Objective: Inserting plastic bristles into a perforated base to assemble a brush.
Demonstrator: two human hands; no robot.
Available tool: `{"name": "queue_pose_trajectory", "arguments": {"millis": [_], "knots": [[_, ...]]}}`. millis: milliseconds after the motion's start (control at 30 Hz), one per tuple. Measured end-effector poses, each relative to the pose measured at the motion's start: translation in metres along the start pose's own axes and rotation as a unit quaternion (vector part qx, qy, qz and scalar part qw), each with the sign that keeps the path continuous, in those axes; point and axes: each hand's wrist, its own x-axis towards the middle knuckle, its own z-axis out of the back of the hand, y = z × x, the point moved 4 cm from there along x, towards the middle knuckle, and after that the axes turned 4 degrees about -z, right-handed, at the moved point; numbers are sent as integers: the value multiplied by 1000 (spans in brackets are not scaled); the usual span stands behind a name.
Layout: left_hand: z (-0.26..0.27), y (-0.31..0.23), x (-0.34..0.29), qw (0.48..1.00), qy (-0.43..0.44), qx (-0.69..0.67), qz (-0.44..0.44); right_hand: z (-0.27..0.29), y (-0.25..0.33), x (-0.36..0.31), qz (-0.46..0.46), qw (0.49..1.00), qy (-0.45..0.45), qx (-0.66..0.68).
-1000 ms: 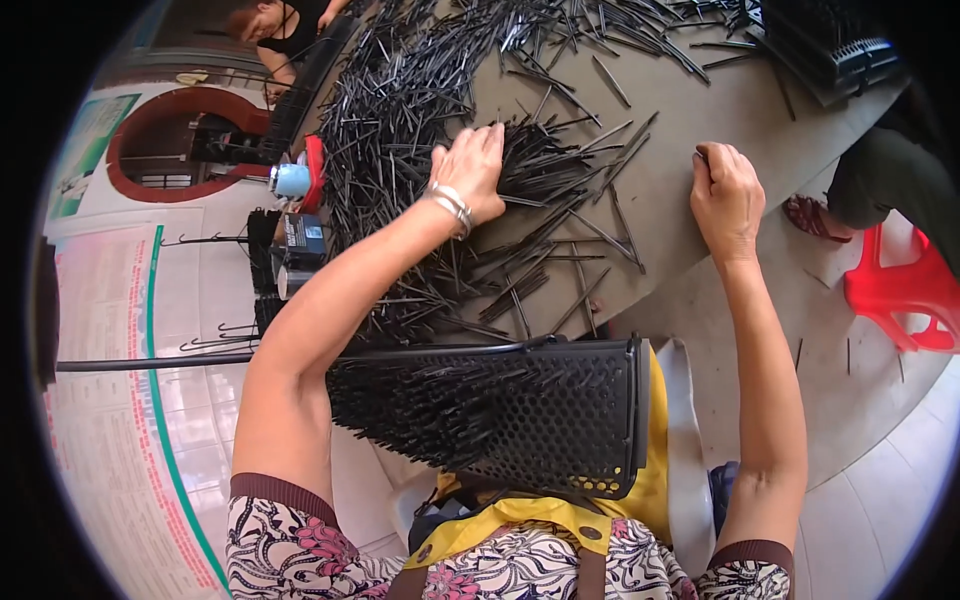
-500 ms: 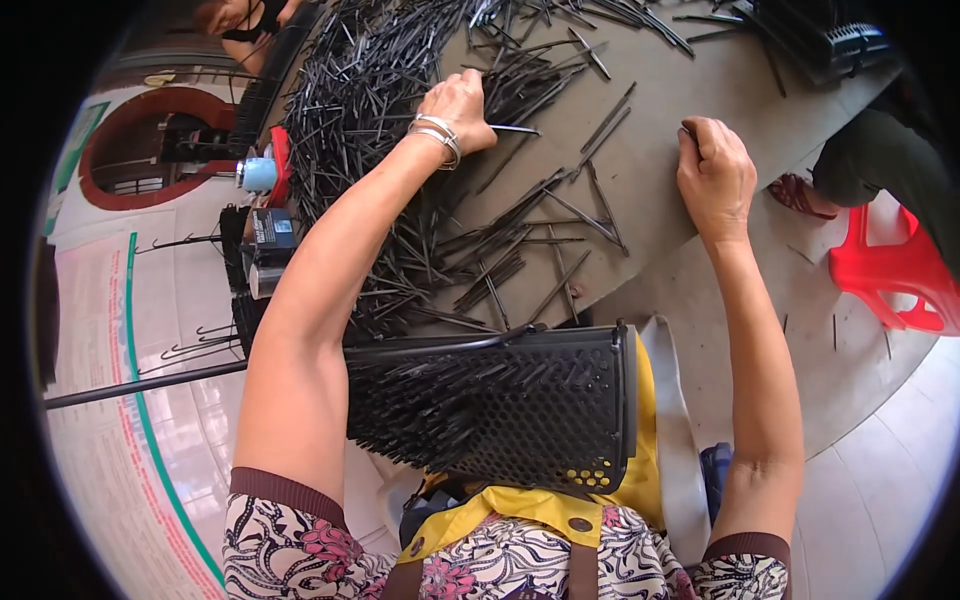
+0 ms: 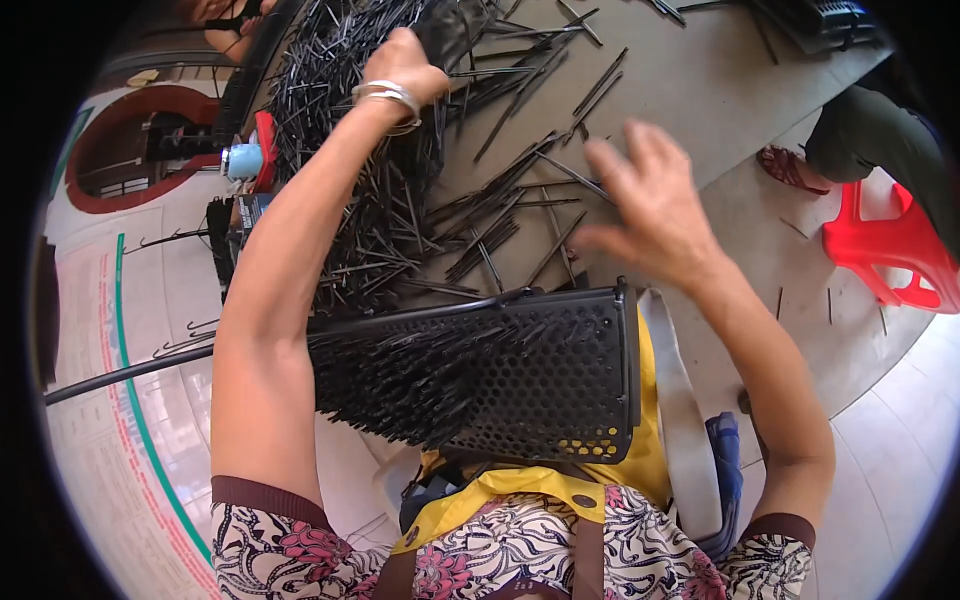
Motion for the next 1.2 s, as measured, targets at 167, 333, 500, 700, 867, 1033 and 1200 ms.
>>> {"name": "queue_pose_trajectory", "arguments": {"millis": [167,333,500,700,867,1033,1200], "knots": [[40,56,4,962,-171,-208,34,-31,18,36,-16,987,122,-104],[55,58,-9,796,-204,-553,137,-67,-11,101,-35,987,5,-158],[42,61,-15,654,-168,-714,185,-53,-2,156,-126,991,18,-31],[19,49,-24,642,-60,-748,156,-33,21,179,-233,912,114,319],[4,53,-30,629,-3,-757,175,-49,23,177,-274,839,118,455],[6,31,-38,693,36,-710,123,-60,32,183,-280,700,2,657],[-3,17,-37,677,-6,-719,159,-66,46,203,-185,662,-122,716]]}}
